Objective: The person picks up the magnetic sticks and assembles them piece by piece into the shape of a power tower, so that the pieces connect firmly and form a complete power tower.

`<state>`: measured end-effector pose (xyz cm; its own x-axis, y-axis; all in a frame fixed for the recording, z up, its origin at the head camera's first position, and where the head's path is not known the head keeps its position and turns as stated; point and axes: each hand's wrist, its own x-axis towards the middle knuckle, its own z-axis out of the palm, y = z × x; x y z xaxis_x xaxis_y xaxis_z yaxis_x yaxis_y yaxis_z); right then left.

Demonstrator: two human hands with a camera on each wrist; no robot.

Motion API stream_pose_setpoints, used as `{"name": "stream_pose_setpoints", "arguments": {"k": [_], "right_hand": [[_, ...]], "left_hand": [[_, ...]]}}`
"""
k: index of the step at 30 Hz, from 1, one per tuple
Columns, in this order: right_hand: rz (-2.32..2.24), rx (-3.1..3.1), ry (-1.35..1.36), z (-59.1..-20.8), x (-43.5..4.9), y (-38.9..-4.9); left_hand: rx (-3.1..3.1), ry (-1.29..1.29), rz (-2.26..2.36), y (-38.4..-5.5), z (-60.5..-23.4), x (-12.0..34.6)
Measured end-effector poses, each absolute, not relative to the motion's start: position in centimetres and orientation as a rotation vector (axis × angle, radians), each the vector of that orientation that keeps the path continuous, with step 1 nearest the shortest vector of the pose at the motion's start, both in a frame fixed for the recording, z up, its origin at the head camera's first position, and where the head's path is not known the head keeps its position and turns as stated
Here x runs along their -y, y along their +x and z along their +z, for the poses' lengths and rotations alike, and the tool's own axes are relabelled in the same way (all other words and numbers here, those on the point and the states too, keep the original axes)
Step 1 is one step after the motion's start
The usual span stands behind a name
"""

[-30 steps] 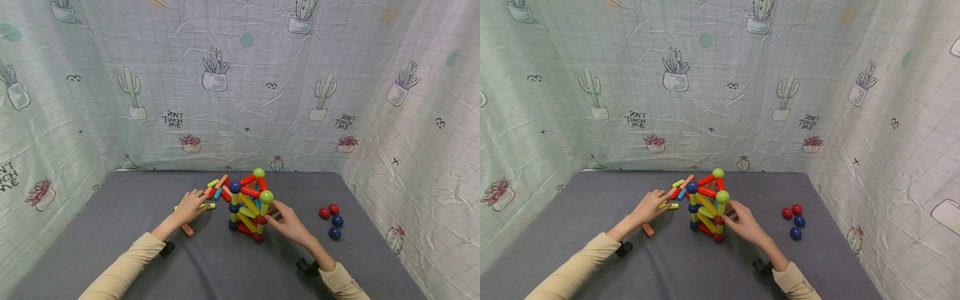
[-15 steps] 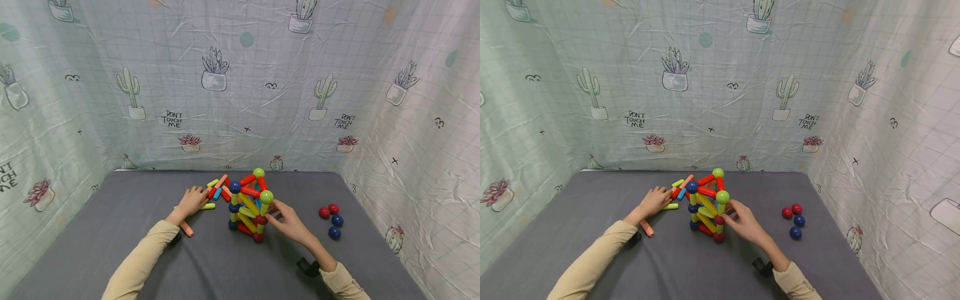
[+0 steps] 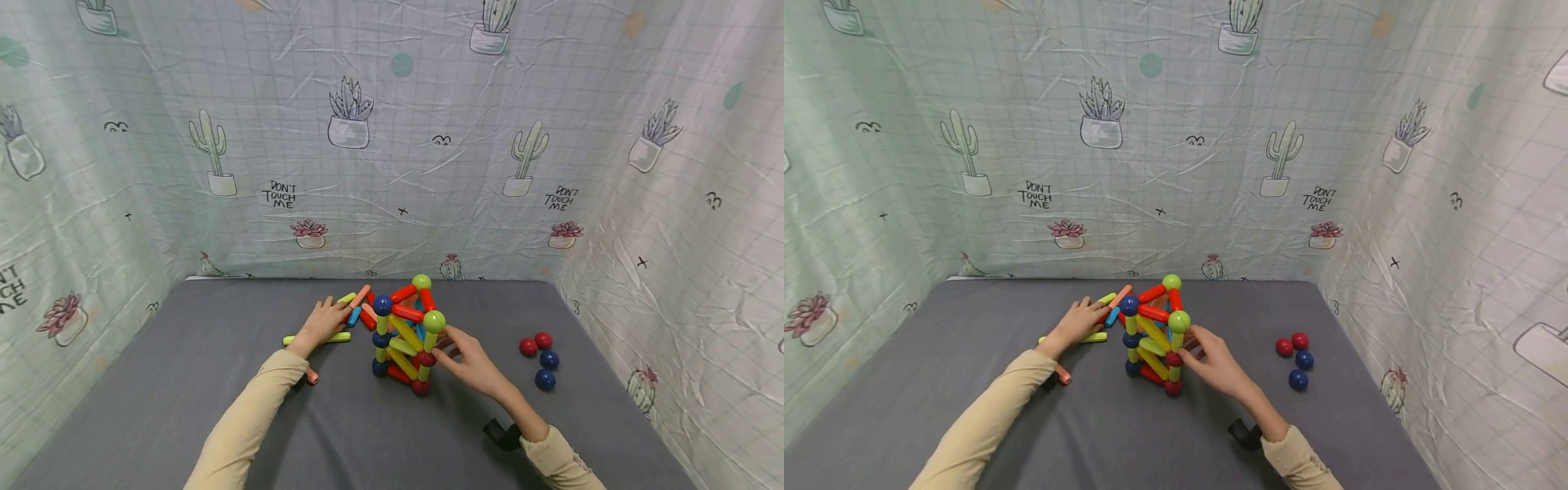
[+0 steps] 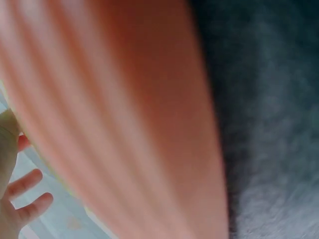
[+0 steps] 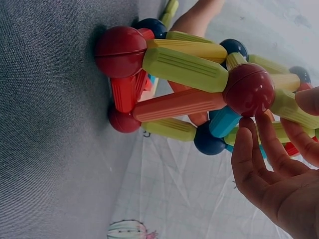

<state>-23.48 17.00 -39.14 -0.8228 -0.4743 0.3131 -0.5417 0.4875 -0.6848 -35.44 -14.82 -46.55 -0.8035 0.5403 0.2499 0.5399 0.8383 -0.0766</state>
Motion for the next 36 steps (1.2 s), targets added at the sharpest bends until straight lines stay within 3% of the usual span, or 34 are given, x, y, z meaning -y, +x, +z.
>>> {"name": "stream_pose_setpoints", "arguments": {"k": [14, 29, 36], "right_hand": [[1.264, 2.669, 0.894, -35.9, -16.0, -21.6], [1.263, 2.673, 0.886, -35.9, -16.1, -21.6], [1.257, 2.674, 0.888, -35.9, -16.0, -21.7]], "left_hand": [[2.838, -0.787, 0.173, -35.0, -45.8, 14.3], [2.828, -0.744, 0.394, -34.7, -45.7, 14.5], [2.734, -0.687, 0.063, -34.4, -44.6, 14.4]]}}
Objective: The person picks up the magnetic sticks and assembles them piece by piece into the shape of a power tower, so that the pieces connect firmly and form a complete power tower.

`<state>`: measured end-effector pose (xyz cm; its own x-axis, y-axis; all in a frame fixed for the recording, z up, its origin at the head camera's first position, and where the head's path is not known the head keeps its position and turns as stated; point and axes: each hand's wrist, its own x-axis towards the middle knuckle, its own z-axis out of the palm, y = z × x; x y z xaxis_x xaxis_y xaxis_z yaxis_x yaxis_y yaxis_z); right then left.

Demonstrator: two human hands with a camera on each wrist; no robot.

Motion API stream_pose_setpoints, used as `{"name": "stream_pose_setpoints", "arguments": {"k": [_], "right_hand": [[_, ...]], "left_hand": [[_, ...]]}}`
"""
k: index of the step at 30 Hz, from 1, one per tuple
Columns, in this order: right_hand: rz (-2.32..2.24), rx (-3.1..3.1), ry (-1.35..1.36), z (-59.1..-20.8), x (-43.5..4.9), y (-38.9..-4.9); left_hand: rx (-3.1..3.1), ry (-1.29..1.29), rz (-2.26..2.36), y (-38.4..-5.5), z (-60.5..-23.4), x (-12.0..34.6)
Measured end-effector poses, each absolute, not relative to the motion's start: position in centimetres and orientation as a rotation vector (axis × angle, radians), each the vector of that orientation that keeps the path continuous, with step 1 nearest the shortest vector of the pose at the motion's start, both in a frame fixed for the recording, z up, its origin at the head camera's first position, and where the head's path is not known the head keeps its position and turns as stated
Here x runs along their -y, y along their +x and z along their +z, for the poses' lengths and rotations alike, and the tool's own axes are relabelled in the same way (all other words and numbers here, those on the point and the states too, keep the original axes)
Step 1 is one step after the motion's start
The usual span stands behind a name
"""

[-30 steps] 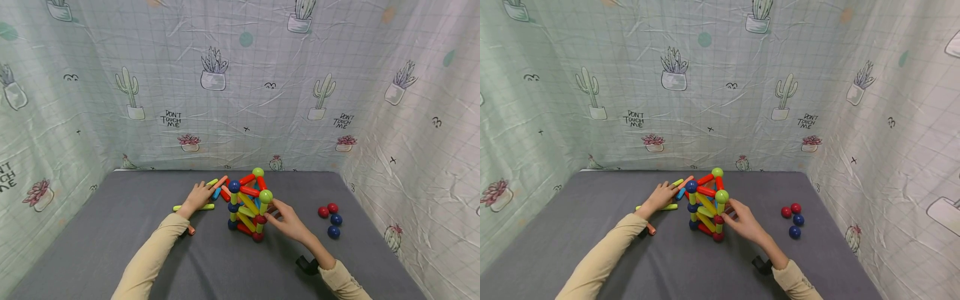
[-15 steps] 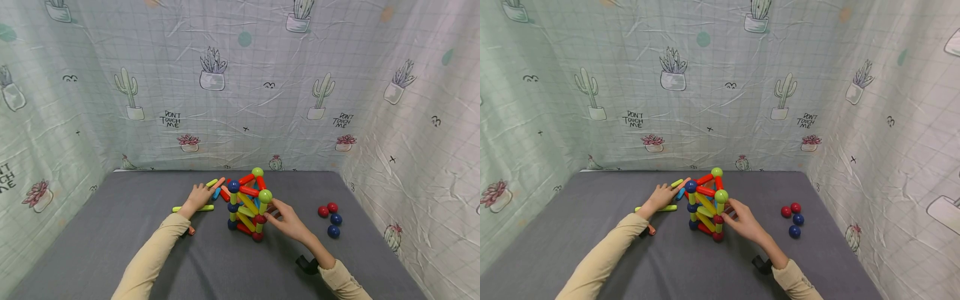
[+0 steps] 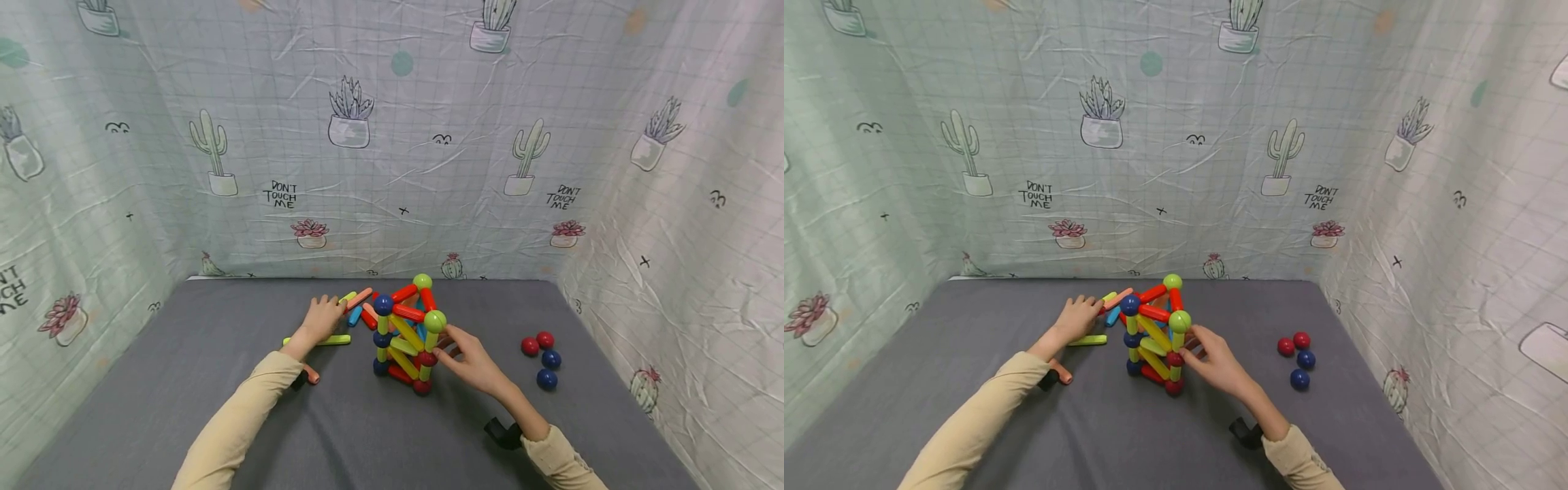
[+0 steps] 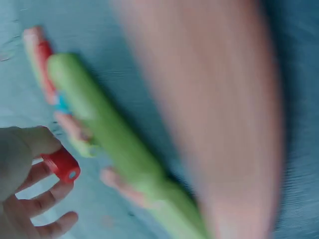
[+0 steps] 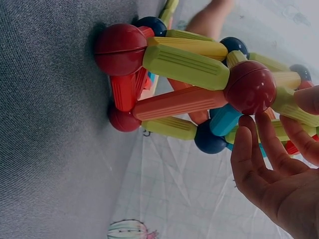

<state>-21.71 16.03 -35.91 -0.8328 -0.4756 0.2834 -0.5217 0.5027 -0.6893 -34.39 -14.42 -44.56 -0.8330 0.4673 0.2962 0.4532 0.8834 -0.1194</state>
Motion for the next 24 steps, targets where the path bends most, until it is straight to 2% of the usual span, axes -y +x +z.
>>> {"name": "stream_pose_setpoints", "arguments": {"k": [13, 24], "right_hand": [[1.282, 2.666, 0.901, -35.9, -15.9, -21.7], [1.287, 2.655, 0.921, -35.7, -15.9, -21.7]], "left_hand": [[2.655, -0.753, -1.178, -33.4, -36.4, 10.1], [2.435, -0.914, -1.791, -32.5, -29.6, 6.1]]}}
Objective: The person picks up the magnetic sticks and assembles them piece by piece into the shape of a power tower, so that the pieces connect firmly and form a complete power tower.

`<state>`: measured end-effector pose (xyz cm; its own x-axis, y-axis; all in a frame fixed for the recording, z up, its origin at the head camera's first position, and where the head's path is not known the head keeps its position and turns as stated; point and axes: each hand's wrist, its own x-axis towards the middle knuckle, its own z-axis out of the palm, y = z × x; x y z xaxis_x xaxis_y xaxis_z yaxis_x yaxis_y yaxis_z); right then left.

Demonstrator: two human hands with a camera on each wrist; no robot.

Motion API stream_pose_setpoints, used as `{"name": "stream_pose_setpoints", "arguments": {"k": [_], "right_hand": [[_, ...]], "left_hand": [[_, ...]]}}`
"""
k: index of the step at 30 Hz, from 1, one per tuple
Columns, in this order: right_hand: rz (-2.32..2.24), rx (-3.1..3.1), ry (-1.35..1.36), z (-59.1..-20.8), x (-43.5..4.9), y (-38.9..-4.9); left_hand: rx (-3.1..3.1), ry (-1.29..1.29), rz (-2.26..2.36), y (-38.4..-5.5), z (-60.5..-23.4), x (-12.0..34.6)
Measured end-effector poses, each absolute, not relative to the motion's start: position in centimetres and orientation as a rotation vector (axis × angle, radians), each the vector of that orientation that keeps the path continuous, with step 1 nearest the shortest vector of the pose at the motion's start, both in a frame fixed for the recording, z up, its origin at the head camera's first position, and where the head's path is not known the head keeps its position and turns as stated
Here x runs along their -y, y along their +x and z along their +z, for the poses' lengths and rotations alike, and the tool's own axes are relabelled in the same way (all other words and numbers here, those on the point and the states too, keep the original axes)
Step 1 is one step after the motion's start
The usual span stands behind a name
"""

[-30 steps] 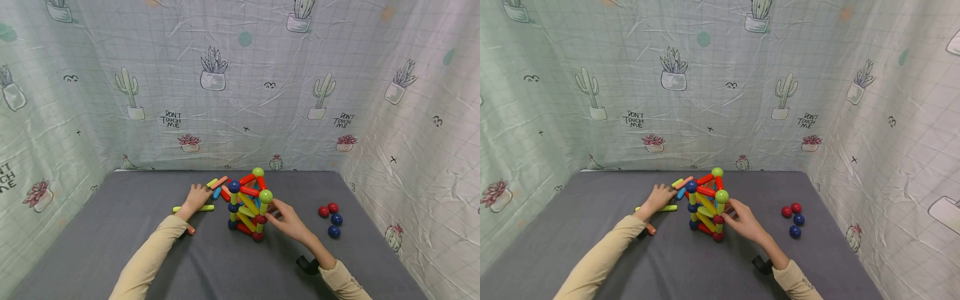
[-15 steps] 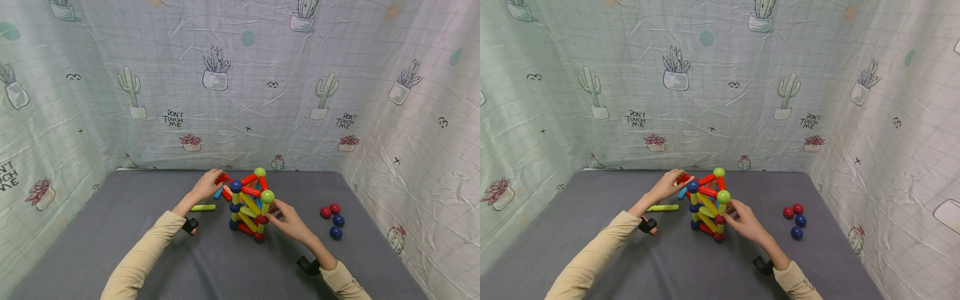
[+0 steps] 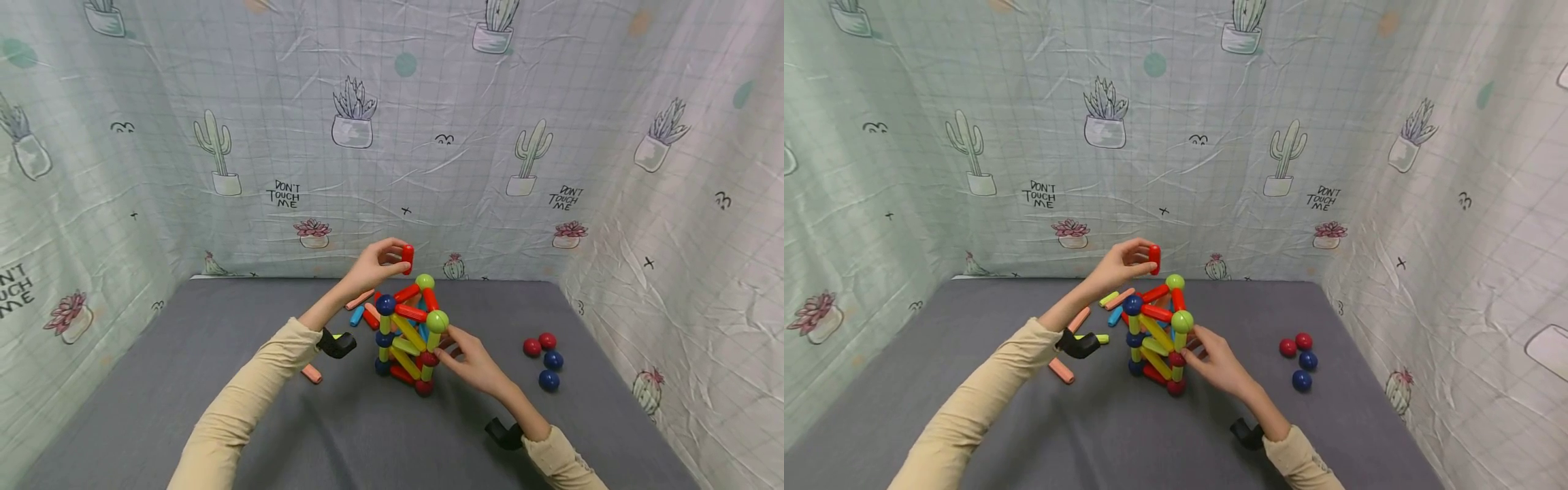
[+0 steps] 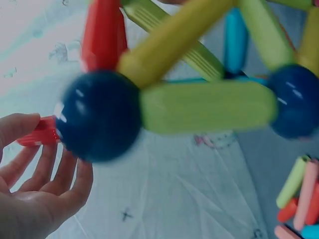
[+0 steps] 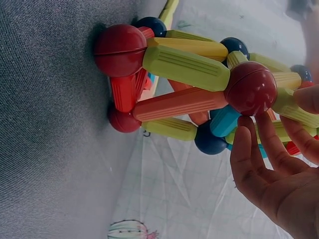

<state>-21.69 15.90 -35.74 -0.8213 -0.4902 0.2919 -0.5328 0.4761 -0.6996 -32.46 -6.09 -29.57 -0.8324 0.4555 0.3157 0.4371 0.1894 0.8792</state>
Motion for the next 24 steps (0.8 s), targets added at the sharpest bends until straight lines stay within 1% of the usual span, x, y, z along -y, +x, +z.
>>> {"name": "stream_pose_setpoints", "arguments": {"k": [4, 10, 16, 24], "right_hand": [[1.287, 2.649, 0.934, -35.8, -16.0, -21.8], [1.280, 2.629, 0.953, -36.0, -16.0, -22.0], [1.280, 2.631, 0.960, -36.1, -16.1, -22.0], [1.289, 2.664, 0.935, -35.9, -16.2, -21.9]], "left_hand": [[-2.318, 0.916, 1.776, -32.9, -28.7, 4.7], [-2.312, 0.865, 1.729, -33.4, -29.0, 3.5], [-2.356, 0.802, 1.664, -33.6, -30.0, 3.2], [-2.320, 0.774, 1.713, -33.6, -30.5, 3.6]]}}
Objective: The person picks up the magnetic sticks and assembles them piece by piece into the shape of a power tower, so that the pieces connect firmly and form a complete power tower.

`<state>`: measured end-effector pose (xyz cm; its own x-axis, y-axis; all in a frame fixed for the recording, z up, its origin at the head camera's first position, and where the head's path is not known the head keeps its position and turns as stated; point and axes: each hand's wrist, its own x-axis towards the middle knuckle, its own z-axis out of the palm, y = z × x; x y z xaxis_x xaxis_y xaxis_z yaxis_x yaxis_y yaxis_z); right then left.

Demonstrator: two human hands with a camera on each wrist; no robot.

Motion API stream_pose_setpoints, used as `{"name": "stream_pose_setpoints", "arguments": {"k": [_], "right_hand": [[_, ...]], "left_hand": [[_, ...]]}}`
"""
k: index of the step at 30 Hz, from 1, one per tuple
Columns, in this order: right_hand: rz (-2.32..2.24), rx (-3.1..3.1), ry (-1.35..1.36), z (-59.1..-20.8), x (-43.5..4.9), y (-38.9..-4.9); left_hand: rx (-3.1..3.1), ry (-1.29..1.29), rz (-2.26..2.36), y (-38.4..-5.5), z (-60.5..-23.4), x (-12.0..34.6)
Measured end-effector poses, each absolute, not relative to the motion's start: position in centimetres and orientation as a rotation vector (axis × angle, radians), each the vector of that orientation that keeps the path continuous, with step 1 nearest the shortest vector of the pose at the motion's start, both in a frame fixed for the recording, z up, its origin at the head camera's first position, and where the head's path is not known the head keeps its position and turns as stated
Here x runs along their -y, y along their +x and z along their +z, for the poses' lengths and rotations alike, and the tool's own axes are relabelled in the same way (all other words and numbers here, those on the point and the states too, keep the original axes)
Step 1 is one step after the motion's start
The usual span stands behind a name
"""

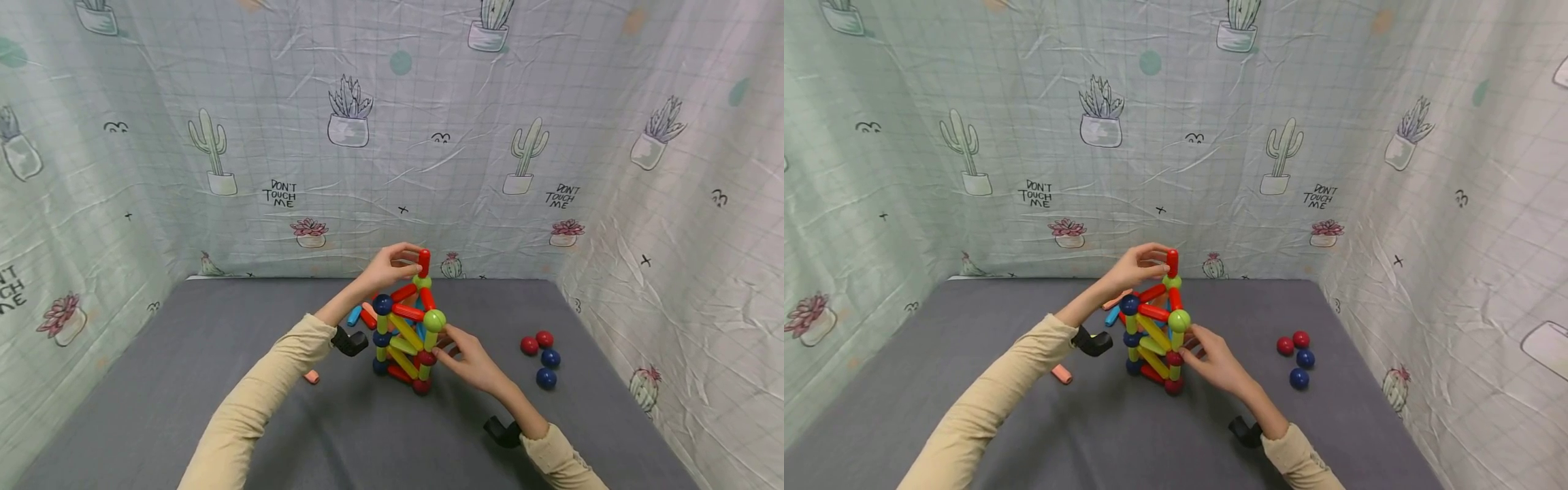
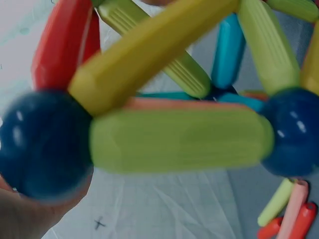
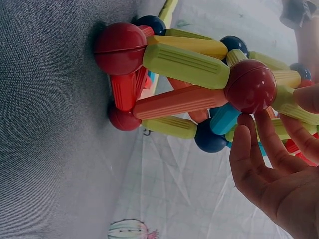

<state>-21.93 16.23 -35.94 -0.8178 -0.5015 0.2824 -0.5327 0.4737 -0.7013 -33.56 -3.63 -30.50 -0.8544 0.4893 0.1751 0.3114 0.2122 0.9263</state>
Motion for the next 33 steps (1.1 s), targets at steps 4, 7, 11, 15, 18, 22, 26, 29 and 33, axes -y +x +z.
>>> {"name": "stream_pose_setpoints", "arguments": {"k": [4, 7, 11, 15, 18, 22, 26, 29, 33], "right_hand": [[1.283, 2.678, 0.923, -35.9, -16.2, -21.9], [1.279, 2.678, 0.921, -35.9, -16.2, -21.8], [1.276, 2.676, 0.925, -35.9, -16.2, -21.7], [1.276, 2.677, 0.919, -36.0, -16.2, -21.7], [1.277, 2.672, 0.919, -36.0, -16.1, -21.7], [1.277, 2.666, 0.925, -36.0, -16.1, -21.7], [1.277, 2.669, 0.928, -36.0, -16.2, -21.7], [1.277, 2.674, 0.928, -36.0, -16.2, -21.7], [1.274, 2.678, 0.925, -36.0, -16.2, -21.6]], "left_hand": [[-2.324, 0.731, 1.745, -33.7, -31.4, 4.8], [-2.360, 0.699, 1.758, -33.8, -32.5, 6.0], [-2.462, 0.649, 1.775, -34.2, -34.6, 7.8], [-2.664, 0.590, 1.695, -34.4, -36.8, 9.5], [-2.808, 0.580, 1.562, -35.0, -39.0, 10.7], [-2.960, 0.663, 1.291, -35.8, -41.7, 11.8], [-3.111, 0.748, 0.935, -35.7, -43.2, 12.4], [-3.195, 0.799, 0.683, -35.6, -44.0, 12.7], [-3.273, 0.878, 0.376, -35.7, -44.8, 12.8]]}}
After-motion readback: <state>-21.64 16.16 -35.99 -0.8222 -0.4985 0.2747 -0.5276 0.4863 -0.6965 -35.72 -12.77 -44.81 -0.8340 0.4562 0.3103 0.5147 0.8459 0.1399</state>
